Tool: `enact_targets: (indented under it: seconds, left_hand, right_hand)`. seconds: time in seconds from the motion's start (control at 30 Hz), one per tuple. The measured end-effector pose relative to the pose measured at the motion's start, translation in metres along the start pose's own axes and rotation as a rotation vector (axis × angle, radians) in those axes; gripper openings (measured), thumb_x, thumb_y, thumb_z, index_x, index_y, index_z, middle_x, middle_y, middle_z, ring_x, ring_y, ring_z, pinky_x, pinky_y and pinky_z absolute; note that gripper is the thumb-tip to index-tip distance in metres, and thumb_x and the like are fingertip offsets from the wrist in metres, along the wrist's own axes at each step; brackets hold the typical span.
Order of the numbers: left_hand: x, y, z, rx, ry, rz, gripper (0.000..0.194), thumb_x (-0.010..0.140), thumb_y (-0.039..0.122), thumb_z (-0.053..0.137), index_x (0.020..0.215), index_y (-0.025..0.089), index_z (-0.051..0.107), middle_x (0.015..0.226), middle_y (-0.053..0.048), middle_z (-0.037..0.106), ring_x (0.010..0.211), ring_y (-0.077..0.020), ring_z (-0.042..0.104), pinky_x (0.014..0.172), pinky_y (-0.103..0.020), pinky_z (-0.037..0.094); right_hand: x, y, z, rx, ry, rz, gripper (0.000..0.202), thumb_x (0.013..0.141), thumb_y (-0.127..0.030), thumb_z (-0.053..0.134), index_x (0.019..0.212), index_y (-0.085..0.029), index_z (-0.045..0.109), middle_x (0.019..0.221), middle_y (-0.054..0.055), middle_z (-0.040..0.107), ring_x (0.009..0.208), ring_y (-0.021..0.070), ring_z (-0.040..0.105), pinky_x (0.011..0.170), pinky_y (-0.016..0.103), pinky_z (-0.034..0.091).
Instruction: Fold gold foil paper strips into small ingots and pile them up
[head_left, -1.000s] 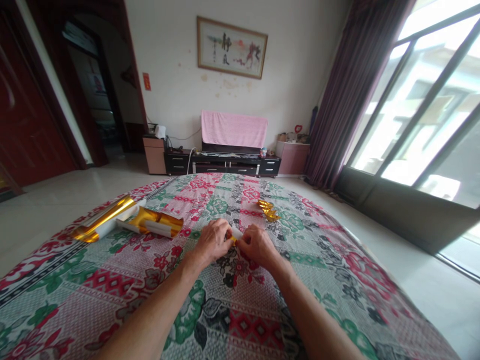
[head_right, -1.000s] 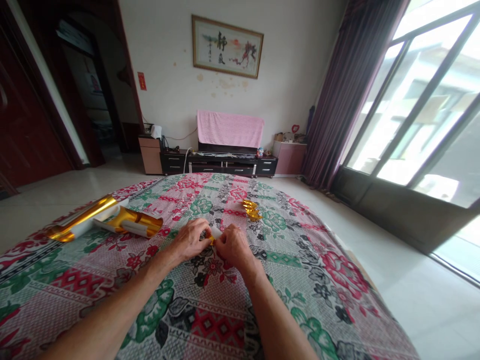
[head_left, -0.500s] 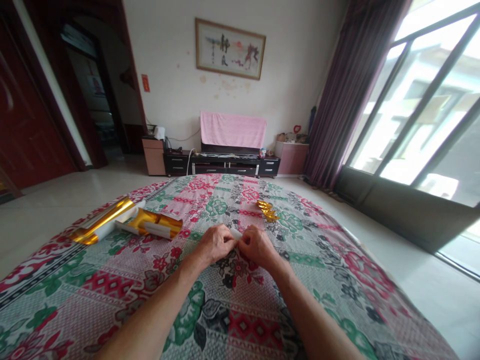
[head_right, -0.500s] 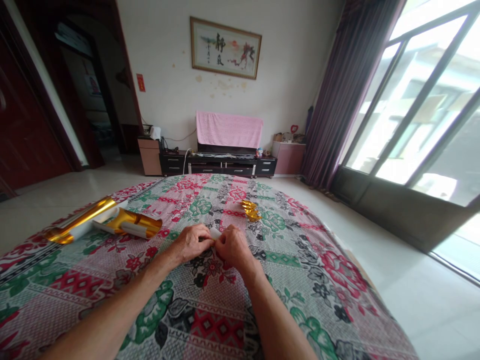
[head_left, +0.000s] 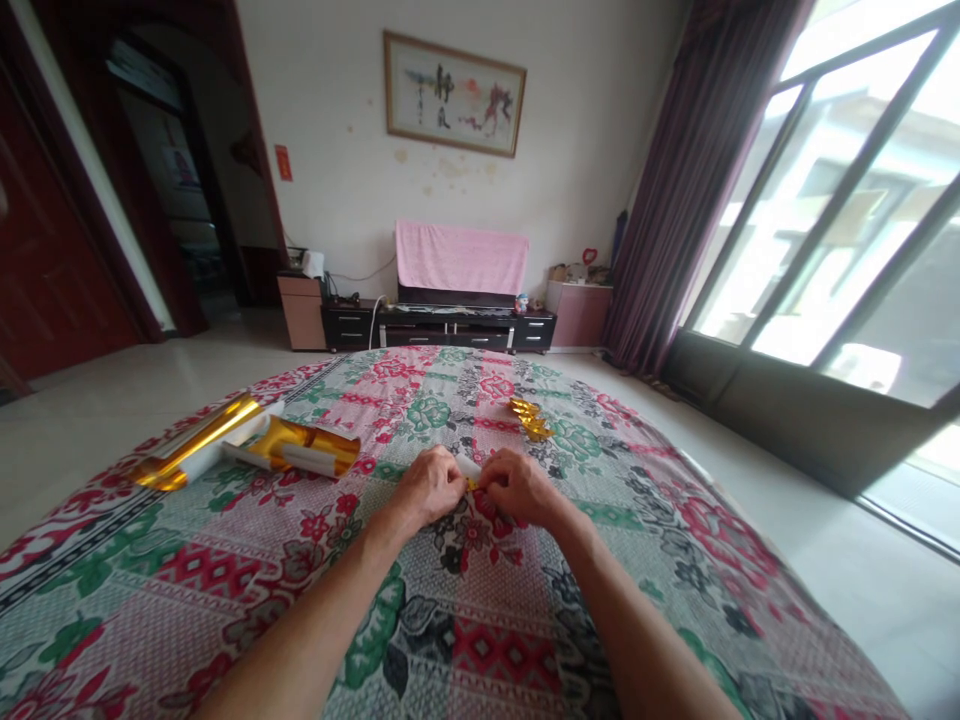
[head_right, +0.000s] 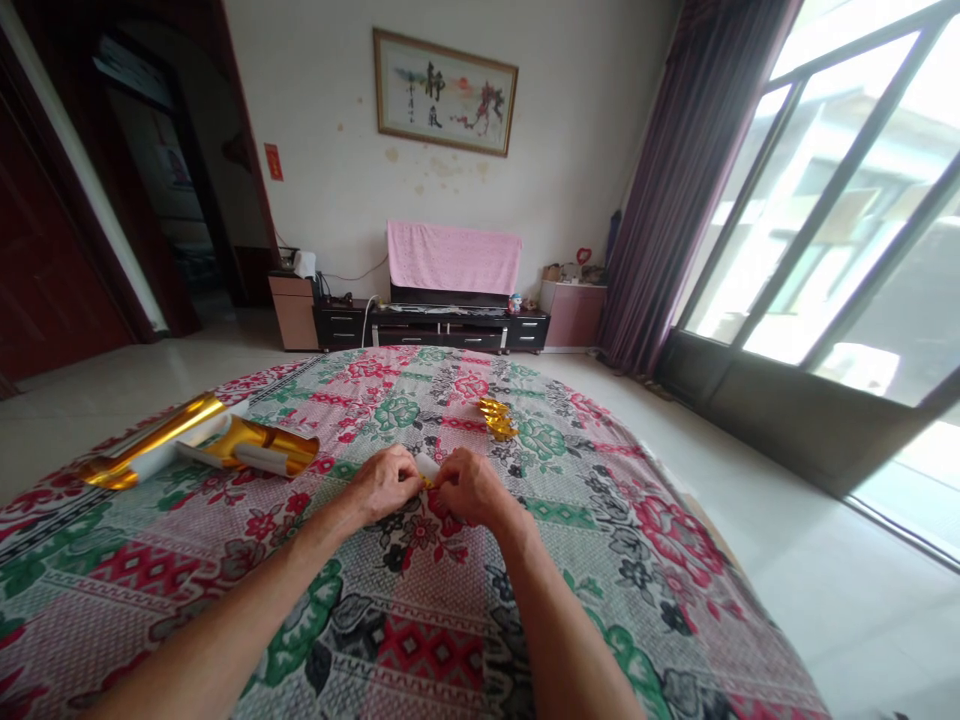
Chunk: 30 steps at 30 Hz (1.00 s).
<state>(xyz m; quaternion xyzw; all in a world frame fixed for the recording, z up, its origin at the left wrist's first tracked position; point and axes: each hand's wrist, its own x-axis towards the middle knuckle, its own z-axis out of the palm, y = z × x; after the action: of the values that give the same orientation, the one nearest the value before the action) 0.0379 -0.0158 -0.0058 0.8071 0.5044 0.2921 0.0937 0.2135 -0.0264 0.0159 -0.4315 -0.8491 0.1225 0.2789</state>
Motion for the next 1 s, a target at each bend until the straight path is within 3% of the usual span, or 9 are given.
enact_targets:
  seconds: [0.33,0.53,1.0]
  left_hand:
    - [0.001,0.001,0.003,0.046,0.006,-0.031,0.019,0.068,0.019,0.051,0.051,0.017,0.058,0.064,-0.002,0.056,0.067,-0.0117,0.052,0.063,-0.022,0.040]
    - [0.000,0.006,-0.002,0.035,-0.018,-0.052,0.019,0.068,0.021,0.051,0.052,0.014,0.059,0.065,-0.002,0.055,0.064,-0.0110,0.050,0.060,-0.021,0.038]
    - [0.001,0.010,-0.005,0.023,-0.028,-0.084,0.018,0.067,0.020,0.052,0.052,0.014,0.060,0.064,-0.003,0.054,0.064,-0.0116,0.051,0.060,-0.021,0.038]
  right_hand:
    - [-0.002,0.002,-0.005,0.077,0.007,-0.009,0.030,0.059,-0.004,0.042,0.060,-0.019,0.069,0.072,0.000,0.066,0.068,0.0099,0.056,0.067,0.018,0.042]
    - [-0.003,0.004,-0.002,0.047,0.029,-0.037,0.036,0.062,-0.005,0.043,0.076,-0.020,0.072,0.071,0.001,0.064,0.070,0.0117,0.056,0.067,0.021,0.041]
    - [-0.013,0.002,0.000,0.039,0.020,-0.051,0.038,0.065,-0.007,0.046,0.084,-0.027,0.072,0.080,0.000,0.062,0.076,0.0118,0.055,0.073,0.022,0.041]
